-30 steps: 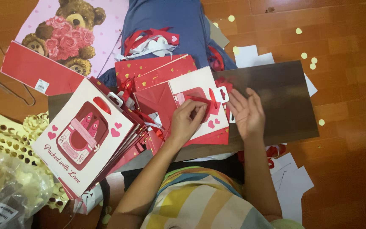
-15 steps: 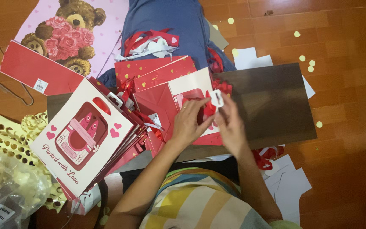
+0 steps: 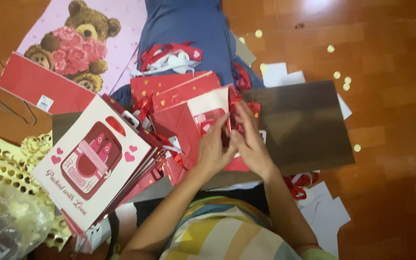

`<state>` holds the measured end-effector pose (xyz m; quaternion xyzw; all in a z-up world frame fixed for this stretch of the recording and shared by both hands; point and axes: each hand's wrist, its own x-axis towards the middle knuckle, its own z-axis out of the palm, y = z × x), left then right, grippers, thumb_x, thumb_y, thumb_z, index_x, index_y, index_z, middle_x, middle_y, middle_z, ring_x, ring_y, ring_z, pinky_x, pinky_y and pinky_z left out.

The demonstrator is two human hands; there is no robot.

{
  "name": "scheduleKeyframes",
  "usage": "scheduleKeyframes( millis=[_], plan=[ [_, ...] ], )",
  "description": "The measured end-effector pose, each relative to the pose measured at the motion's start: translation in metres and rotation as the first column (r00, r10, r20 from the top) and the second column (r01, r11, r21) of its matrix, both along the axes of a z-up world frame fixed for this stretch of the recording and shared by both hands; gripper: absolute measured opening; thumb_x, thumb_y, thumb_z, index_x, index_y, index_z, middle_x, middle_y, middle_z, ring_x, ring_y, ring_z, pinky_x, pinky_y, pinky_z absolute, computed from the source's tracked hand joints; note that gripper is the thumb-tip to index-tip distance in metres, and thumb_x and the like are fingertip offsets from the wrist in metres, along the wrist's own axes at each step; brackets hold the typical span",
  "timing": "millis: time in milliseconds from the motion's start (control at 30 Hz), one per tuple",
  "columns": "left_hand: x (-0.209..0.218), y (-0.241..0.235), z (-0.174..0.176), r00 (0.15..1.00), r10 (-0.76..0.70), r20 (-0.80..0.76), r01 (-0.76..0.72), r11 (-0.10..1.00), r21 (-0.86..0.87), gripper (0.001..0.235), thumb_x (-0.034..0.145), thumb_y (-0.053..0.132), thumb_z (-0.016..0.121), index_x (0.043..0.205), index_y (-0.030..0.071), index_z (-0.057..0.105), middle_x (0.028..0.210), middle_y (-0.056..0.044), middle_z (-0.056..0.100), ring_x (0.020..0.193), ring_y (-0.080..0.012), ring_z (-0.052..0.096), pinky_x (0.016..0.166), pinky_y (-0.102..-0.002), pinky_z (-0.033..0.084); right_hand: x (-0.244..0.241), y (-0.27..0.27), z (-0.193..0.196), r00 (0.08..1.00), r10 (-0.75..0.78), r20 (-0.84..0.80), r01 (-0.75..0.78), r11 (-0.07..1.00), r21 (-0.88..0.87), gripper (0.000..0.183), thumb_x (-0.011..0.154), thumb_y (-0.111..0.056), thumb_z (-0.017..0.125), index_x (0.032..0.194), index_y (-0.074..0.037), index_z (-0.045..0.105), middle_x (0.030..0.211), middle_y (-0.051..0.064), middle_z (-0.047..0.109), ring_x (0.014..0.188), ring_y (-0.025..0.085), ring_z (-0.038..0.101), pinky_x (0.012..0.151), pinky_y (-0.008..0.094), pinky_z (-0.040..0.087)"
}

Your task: The person assembles Valentine's Day gift boxes by threading red ribbons through slots, tying them into bows, and stacking the finished boxes. They handle multiple boxes, ribbons, and envelopes on the floor.

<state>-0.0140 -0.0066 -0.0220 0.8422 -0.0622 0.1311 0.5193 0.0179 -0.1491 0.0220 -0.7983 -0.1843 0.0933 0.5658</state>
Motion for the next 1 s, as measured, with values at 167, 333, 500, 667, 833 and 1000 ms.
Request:
scheduleKeyframes(
  millis=[167,333,500,667,833,1000],
  plan=[
    [-0.006,0.0,0.009,0.997,-0.016,0.073,0.02,0.999,-0.046,0.073,0.081,0.008,0.07,0.148,0.005,0.044,0.122,-0.023,0.067,0.103,-0.038,0.071,0.083,-0.043,0.058,0.008,0.008,0.0,0.996,0.014,0.094,-0.003,0.993,-0.114,0.063,0.109,-0.028,0.047,0.163,-0.004,0.024,0.176,0.019,0.008,0.163,0.038,0.013,0.129,0.047,0.021],
    [-0.009,-0.001,0.017,0.998,-0.036,-0.059,0.028,0.991,-0.13,0.062,0.08,0.006,0.071,0.137,0.004,0.048,0.099,-0.02,0.069,0.08,-0.036,0.072,0.067,-0.042,0.057,-0.005,0.007,0.008,0.983,0.067,0.169,-0.039,0.986,-0.164,0.073,0.109,-0.043,0.044,0.164,-0.001,0.02,0.173,0.021,0.015,0.161,0.038,0.016,0.128,0.046,0.019],
    [-0.01,0.0,0.035,0.999,0.018,-0.042,-0.022,0.995,-0.096,0.057,0.082,0.008,0.072,0.136,0.005,0.052,0.084,-0.015,0.066,0.071,-0.0318,0.07,0.063,-0.041,0.056,-0.011,0.0,0.022,0.991,-0.052,-0.125,0.027,0.98,-0.199,0.063,0.108,-0.048,0.035,0.152,-0.003,0.042,0.151,0.023,0.051,0.14,0.037,0.048,0.112,0.042,0.037],
    [-0.01,0.006,0.064,0.999,0.012,-0.037,-0.014,0.997,-0.071,0.058,0.082,0.009,0.073,0.136,0.004,0.052,0.079,-0.011,0.063,0.067,-0.0273,0.066,0.061,-0.039,0.054,-0.013,-0.016,0.042,0.926,-0.002,-0.378,-0.151,0.915,-0.374,0.049,0.104,-0.042,0.035,0.119,-0.003,0.062,0.097,0.018,0.072,0.095,0.035,0.07,0.084,0.043,0.051],
    [-0.008,0.016,0.106,0.991,-0.131,-0.04,0.13,0.991,-0.033,0.063,0.076,0.007,0.071,0.137,0.007,0.057,0.078,-0.009,0.063,0.065,-0.0238,0.066,0.061,-0.037,0.053,-0.016,-0.034,0.067,0.953,0.223,-0.204,-0.261,0.948,-0.181,0.04,0.108,-0.03,0.039,0.107,0.003,0.063,0.106,0.023,0.065,0.1,0.039,0.061,0.091,0.043,0.049],
    [-0.003,0.026,0.15,0.97,-0.24,0.039,0.242,0.969,-0.05,0.065,0.076,0.004,0.067,0.14,0.01,0.06,0.084,-0.009,0.063,0.067,-0.0217,0.066,0.064,-0.034,0.056,-0.013,-0.04,0.092,0.913,0.351,-0.207,-0.366,0.93,-0.042,0.028,0.096,-0.014,0.052,0.115,0.001,0.067,0.13,0.019,0.064,0.12,0.036,0.063,0.1,0.042,0.049]
  ],
)
